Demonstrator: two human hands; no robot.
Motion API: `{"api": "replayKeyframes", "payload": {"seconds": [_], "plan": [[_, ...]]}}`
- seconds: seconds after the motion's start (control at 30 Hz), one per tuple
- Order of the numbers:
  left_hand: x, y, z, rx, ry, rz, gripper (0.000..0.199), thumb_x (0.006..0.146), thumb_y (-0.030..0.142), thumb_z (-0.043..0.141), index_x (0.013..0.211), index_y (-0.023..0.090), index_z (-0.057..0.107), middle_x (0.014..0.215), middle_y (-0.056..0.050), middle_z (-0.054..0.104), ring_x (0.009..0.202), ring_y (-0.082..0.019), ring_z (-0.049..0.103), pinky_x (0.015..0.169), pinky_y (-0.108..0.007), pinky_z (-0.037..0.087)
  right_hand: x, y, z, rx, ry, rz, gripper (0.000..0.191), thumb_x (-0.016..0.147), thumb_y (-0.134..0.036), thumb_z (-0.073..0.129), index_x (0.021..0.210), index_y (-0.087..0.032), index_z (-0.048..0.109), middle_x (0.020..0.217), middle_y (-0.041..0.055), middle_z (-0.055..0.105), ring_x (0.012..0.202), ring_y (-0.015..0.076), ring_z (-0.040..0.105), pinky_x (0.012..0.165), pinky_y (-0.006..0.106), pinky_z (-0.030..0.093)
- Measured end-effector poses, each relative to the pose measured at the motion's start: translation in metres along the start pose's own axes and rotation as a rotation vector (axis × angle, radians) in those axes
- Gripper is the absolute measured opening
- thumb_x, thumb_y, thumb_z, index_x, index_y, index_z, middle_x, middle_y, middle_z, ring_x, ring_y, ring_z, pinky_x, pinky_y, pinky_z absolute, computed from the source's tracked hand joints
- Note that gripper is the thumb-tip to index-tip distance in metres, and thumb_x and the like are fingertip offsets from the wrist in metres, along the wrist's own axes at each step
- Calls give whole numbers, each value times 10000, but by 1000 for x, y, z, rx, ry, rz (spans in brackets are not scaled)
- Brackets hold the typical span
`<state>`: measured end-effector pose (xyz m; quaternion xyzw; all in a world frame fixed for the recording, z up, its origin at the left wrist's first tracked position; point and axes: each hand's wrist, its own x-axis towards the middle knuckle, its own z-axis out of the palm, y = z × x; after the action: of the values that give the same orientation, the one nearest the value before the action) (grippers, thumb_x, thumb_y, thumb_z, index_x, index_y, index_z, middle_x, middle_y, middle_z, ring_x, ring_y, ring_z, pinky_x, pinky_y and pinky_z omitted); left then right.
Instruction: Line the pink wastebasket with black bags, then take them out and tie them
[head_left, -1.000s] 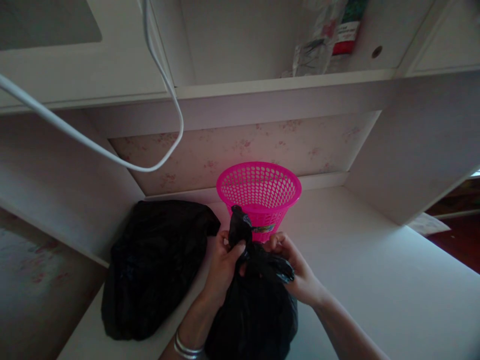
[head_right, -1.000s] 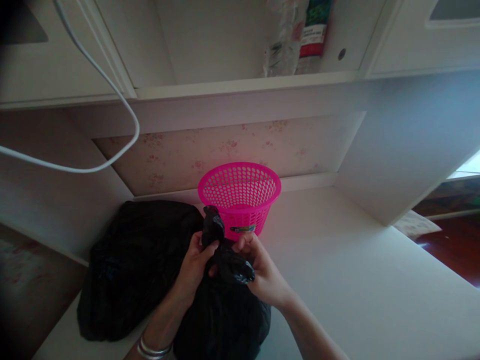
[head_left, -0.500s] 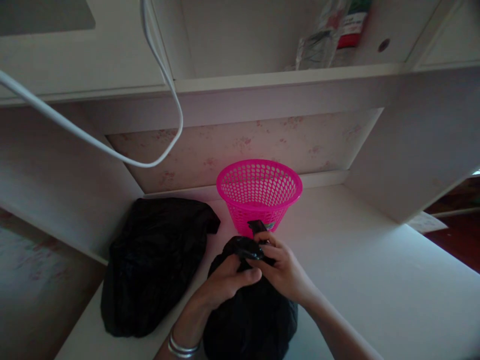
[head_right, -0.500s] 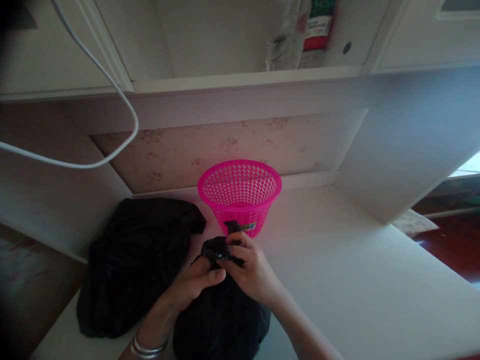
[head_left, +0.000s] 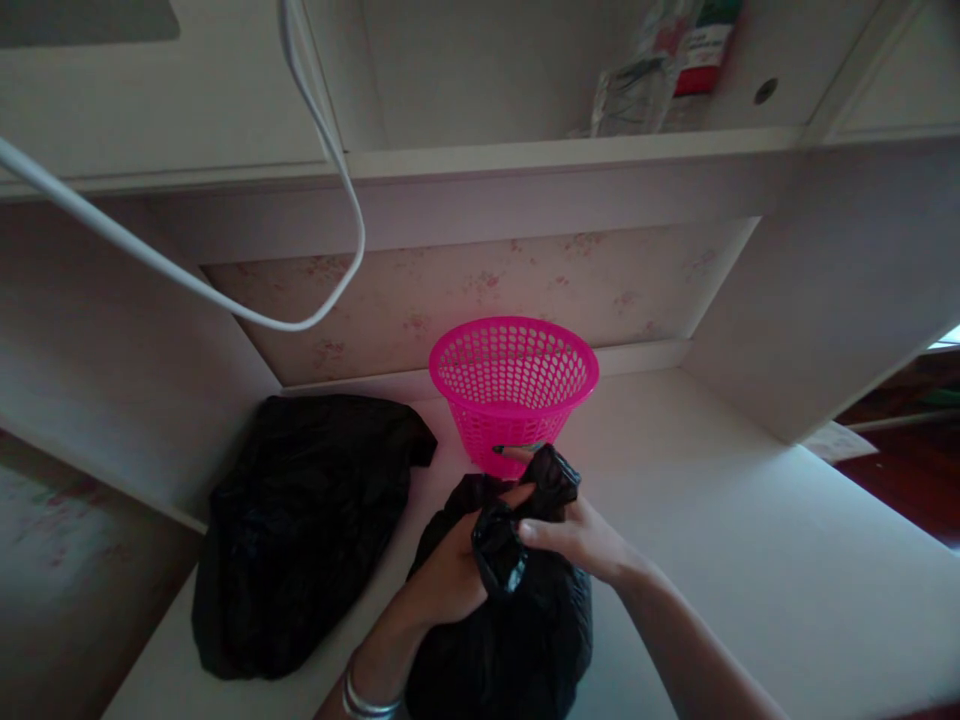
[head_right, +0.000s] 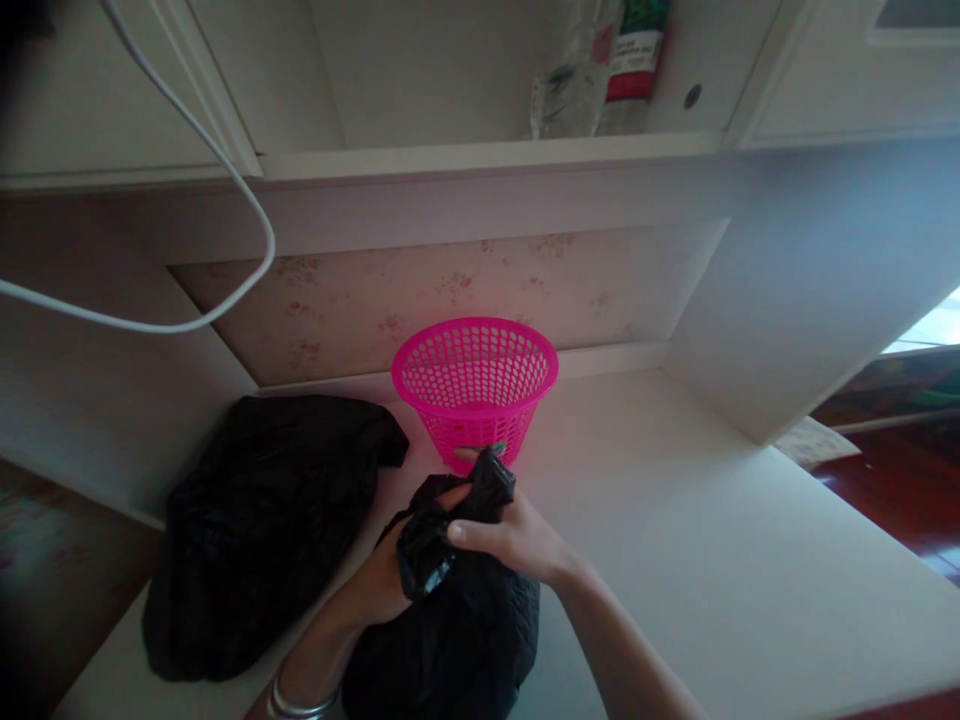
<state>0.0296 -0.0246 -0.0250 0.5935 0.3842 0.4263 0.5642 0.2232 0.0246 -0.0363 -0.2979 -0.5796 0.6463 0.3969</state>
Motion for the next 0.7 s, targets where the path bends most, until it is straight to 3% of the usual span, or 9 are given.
{"api": "replayKeyframes", "payload": {"seconds": [0.07,0.13,0.27,0.37,0.43,0.6,0.7], "plan": [[-1,-2,-1,-14,0,3,476,916,278,721,1390,320,703,1391,-65,725,1343,-299,627,1215,-461,407,2,-7,3,-110,-72,-21,448,846,-537,807,1162,-224,757,1142,85,779,1101,285,714,1047,465,534],[-1,1,-3,-18,-34,5,480,916,274,716,1394,310,700,1330,-62,755,1290,-300,657,1192,-463,435,3,-15,6,-200,-77,-76,319,948,-511,698,1017,-215,795,1052,66,798,995,244,730,980,405,561],[0,10,-12,100,-172,-3,556,942,247,650,1493,300,606,1271,-51,774,1237,-291,673,1180,-469,440,3,-23,11,-339,-44,-176,285,987,-453,654,963,-203,788,962,56,784,882,198,707,836,320,566],[1,12,-21,289,-280,15,770,921,201,641,1640,274,377,1414,-69,704,1283,-281,643,1199,-465,413,2,-23,14,-267,71,-107,369,969,-547,653,971,-189,744,731,4,667,632,132,594,581,246,478],[2,12,-25,350,-339,33,825,917,174,621,1670,243,291,1480,-90,659,1288,-280,641,1189,-455,424,1,-22,15,-182,107,-45,434,947,-610,657,994,-183,718,649,-35,573,526,96,497,494,224,393],[3,14,-22,329,-285,77,734,926,140,552,1633,246,386,1590,-85,559,1410,-271,563,1248,-441,348,1,-25,15,-131,64,-27,454,945,-632,652,1022,-191,728,850,24,685,553,79,536,523,225,430],[4,11,-17,297,-193,47,664,938,215,596,1588,222,461,1598,-109,545,1448,-287,525,1253,-462,340,1,-24,15,-149,73,-22,465,941,-639,653,1014,-189,746,786,11,666,542,80,534,517,223,427]]}}
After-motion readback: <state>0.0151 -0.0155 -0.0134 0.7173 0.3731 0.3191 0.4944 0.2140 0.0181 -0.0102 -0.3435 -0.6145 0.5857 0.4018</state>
